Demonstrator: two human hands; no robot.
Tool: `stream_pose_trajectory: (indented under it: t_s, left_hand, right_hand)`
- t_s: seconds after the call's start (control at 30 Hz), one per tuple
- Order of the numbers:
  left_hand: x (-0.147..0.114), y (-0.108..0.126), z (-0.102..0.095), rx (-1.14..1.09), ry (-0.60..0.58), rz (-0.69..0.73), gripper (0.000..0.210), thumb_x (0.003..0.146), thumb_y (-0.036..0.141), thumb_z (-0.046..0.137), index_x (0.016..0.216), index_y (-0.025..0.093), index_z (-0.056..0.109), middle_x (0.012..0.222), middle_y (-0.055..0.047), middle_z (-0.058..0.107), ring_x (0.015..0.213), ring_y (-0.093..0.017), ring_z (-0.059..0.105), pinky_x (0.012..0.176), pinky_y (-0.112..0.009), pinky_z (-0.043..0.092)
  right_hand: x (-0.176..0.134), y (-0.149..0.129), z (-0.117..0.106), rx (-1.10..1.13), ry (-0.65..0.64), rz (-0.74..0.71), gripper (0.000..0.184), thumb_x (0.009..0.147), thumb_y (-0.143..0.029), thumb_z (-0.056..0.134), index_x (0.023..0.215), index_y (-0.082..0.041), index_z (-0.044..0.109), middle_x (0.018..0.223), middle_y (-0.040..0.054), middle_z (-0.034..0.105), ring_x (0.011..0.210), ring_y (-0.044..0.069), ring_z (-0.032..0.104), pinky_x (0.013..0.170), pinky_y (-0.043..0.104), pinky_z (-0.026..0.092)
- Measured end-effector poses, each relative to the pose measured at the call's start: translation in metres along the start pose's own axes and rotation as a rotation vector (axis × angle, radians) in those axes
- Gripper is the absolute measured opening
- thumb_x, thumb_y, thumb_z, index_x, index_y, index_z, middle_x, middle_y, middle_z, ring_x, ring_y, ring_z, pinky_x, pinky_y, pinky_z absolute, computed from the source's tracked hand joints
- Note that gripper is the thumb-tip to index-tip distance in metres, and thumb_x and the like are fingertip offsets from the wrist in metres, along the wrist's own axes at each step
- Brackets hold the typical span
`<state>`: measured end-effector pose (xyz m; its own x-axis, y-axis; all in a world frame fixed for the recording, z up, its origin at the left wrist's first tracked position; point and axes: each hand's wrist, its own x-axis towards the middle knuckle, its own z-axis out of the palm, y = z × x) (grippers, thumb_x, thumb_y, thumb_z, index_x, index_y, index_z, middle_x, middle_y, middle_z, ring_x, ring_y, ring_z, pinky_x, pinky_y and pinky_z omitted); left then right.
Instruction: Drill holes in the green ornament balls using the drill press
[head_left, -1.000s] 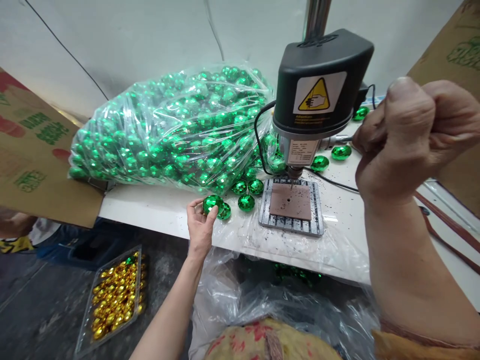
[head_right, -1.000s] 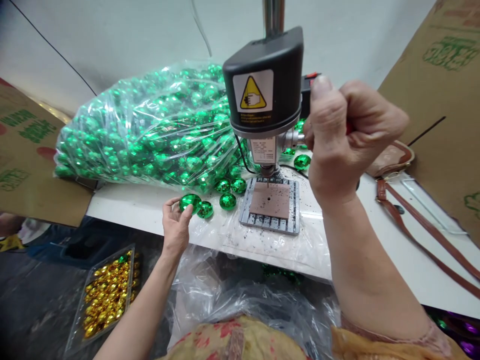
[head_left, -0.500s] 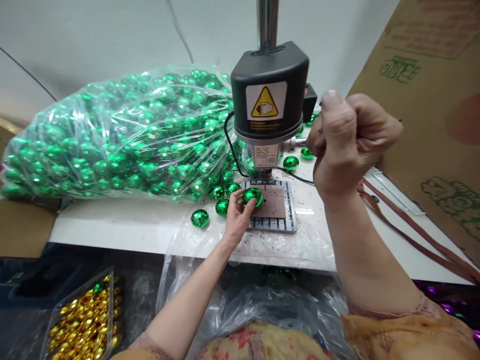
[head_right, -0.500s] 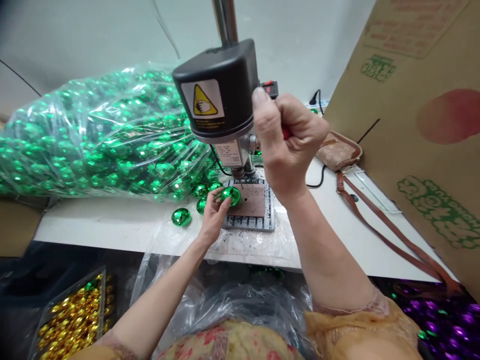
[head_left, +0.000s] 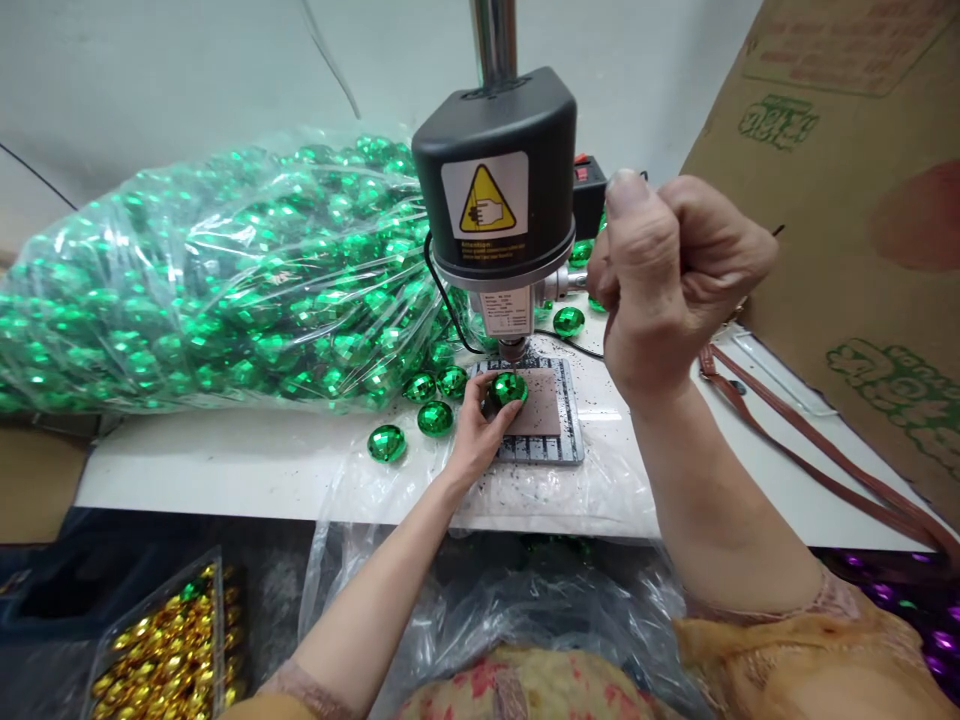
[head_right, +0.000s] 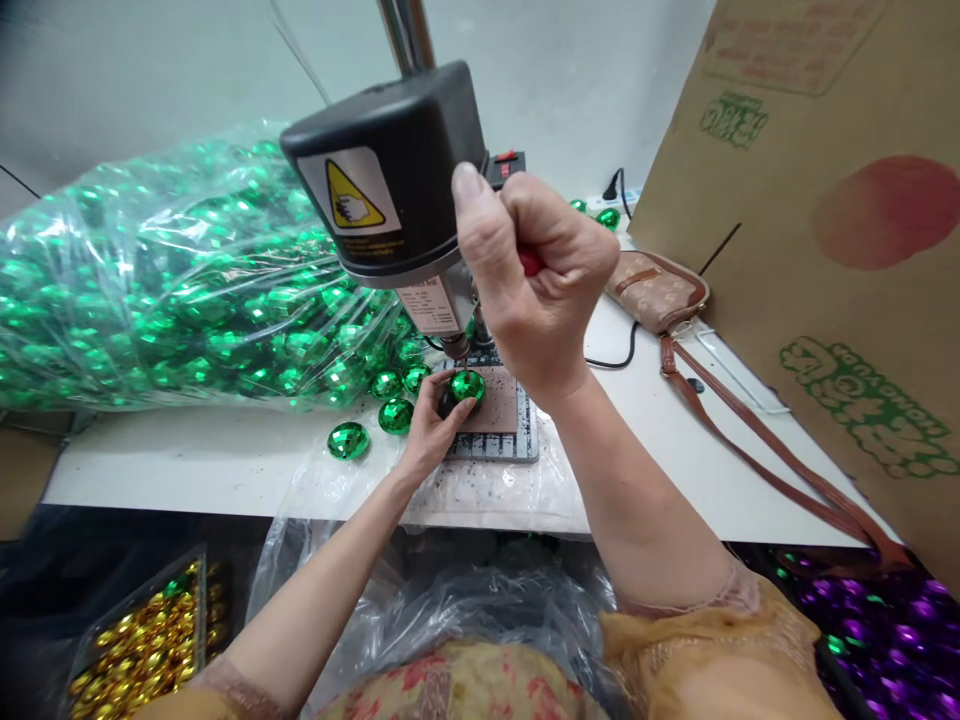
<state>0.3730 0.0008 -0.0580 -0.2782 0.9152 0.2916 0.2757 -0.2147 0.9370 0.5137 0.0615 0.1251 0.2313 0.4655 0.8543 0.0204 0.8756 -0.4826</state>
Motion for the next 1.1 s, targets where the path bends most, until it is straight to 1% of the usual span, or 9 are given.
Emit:
stream_pose_trajectory:
  t_s: [0.13,0.27,0.4,0.53,0.63,0.73,0.93,1.03,1.1]
  left_hand:
    - [0.001,0.004,0.006,0.032,0.000,0.008,0.050,0.080,0.039,0.076,0.122,0.022,0.056,0.119,-0.008,0.064,0.109,-0.022,0.063,0.097,-0.036,0.050]
    - [0.002,0.005,0.009,0.030,0.001,0.032,0.050,0.078,0.038,0.078,0.121,0.022,0.058,0.118,-0.008,0.065,0.111,-0.023,0.063,0.100,-0.039,0.050]
    - [0.002,0.002,0.010,0.032,-0.004,0.023,0.051,0.078,0.038,0.078,0.122,0.022,0.057,0.120,-0.008,0.064,0.113,-0.024,0.062,0.103,-0.041,0.048]
    - [0.002,0.001,0.009,0.018,-0.009,0.025,0.052,0.079,0.038,0.078,0.124,0.023,0.057,0.122,-0.008,0.063,0.115,-0.024,0.061,0.104,-0.040,0.047]
    - [0.002,0.002,0.010,0.015,-0.015,0.043,0.051,0.079,0.039,0.077,0.123,0.023,0.057,0.121,-0.008,0.064,0.115,-0.024,0.061,0.104,-0.040,0.047]
    - [0.002,0.004,0.010,0.016,-0.009,0.054,0.051,0.079,0.039,0.077,0.122,0.022,0.057,0.120,-0.008,0.064,0.113,-0.024,0.062,0.103,-0.039,0.048]
    - [0.002,0.007,0.011,0.033,0.007,0.054,0.049,0.079,0.041,0.077,0.120,0.021,0.058,0.117,-0.008,0.065,0.110,-0.023,0.062,0.100,-0.038,0.048]
    - [0.002,0.008,0.011,0.043,0.014,0.054,0.049,0.079,0.041,0.077,0.120,0.021,0.059,0.114,-0.007,0.066,0.108,-0.023,0.062,0.098,-0.037,0.049]
    - [0.002,0.008,0.011,0.046,0.009,0.063,0.048,0.080,0.041,0.077,0.120,0.021,0.059,0.114,-0.007,0.065,0.108,-0.022,0.062,0.098,-0.036,0.048]
  right_hand:
    - [0.000,-0.001,0.000,-0.009,-0.002,-0.019,0.046,0.095,-0.024,0.051,0.057,-0.019,0.026,0.051,-0.0057,0.028,0.043,0.002,0.032,0.047,0.024,0.028]
    - [0.002,-0.002,0.000,0.053,-0.003,0.001,0.047,0.093,-0.019,0.053,0.055,-0.020,0.024,0.049,-0.0057,0.028,0.042,0.004,0.033,0.047,0.026,0.027]
    - [0.002,-0.002,0.000,0.102,-0.006,0.012,0.047,0.091,-0.017,0.054,0.053,-0.019,0.027,0.049,-0.0055,0.029,0.042,0.005,0.035,0.047,0.027,0.027]
    - [-0.008,0.003,-0.002,0.114,0.028,0.000,0.048,0.091,-0.023,0.057,0.052,-0.018,0.029,0.049,-0.0047,0.028,0.043,0.004,0.035,0.048,0.028,0.024]
    - [-0.018,0.007,-0.005,0.103,0.018,-0.028,0.050,0.093,-0.028,0.054,0.052,-0.018,0.027,0.049,-0.0041,0.025,0.043,0.004,0.033,0.048,0.029,0.024]
    - [-0.024,0.010,-0.006,0.096,0.016,-0.041,0.050,0.093,-0.029,0.053,0.054,-0.018,0.024,0.049,-0.0041,0.025,0.044,0.003,0.033,0.047,0.028,0.025]
    - [-0.028,0.020,0.000,0.184,0.105,-0.151,0.052,0.091,-0.024,0.054,0.056,-0.015,0.017,0.049,-0.0046,0.021,0.042,0.002,0.027,0.045,0.027,0.019]
    - [-0.028,0.022,0.002,0.196,0.116,-0.156,0.051,0.089,-0.021,0.054,0.053,-0.015,0.018,0.050,-0.0045,0.020,0.042,0.002,0.026,0.045,0.027,0.019]
    - [-0.028,0.023,0.003,0.210,0.147,-0.179,0.052,0.088,-0.020,0.055,0.052,-0.015,0.018,0.048,-0.0048,0.021,0.041,0.002,0.026,0.044,0.027,0.019]
